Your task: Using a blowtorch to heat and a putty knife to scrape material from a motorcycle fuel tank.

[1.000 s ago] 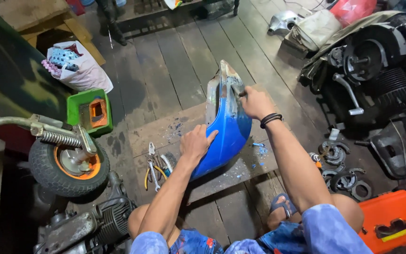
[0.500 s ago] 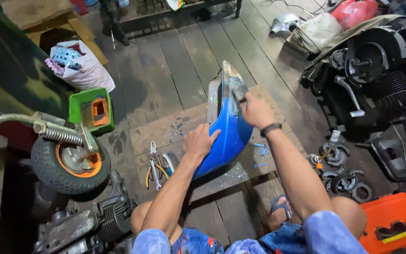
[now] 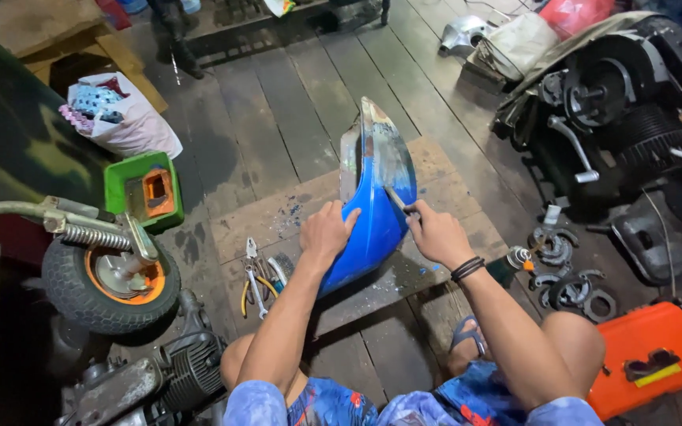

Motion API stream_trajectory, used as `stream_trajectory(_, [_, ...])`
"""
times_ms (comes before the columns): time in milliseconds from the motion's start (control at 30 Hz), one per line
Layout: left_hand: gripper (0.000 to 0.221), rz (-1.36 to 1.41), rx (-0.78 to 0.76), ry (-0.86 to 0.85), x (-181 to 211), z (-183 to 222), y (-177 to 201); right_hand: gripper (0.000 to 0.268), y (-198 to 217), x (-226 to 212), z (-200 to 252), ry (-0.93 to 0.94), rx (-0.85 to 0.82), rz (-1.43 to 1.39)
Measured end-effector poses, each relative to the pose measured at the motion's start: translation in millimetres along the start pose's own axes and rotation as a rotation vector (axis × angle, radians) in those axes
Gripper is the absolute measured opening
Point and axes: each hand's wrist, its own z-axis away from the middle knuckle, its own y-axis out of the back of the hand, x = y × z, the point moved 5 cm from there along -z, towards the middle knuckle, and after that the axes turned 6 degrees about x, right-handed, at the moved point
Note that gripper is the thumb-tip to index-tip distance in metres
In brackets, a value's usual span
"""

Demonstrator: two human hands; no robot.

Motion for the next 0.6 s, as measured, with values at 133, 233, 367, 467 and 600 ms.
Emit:
stream_trajectory(133, [0.060,-0.006,-0.064,0.026,11.6,-4.6,25.1,0.028,-5.2,18.7,14.3,-0.092,0.042,0.002])
stream_trajectory(233, [0.060,0.043,-0.111,0.068,17.0,-8.3,40.7,0.034,-2.0,20.4,22.9,-0.123,0.026,0.019])
stream_trajectory(367, [0.059,-0.027,-0.133,0.073,11.3,-10.9,37.7,0.034,7.7,6.4,20.6,-0.077,0.020,0.103])
stream_trajectory(467, [0.060,-0.021,-0.136,0.071,7.5,-11.8,32.7,0.032,6.5,3.2,4.7,-0.033,0.008,0.145])
stream_trajectory(600, [0.059,-0.042,-0.069,0.031,5.7,-12.1,25.1,0.031,-7.6,18.2,-28.3,-0.041,-0.057,0.177])
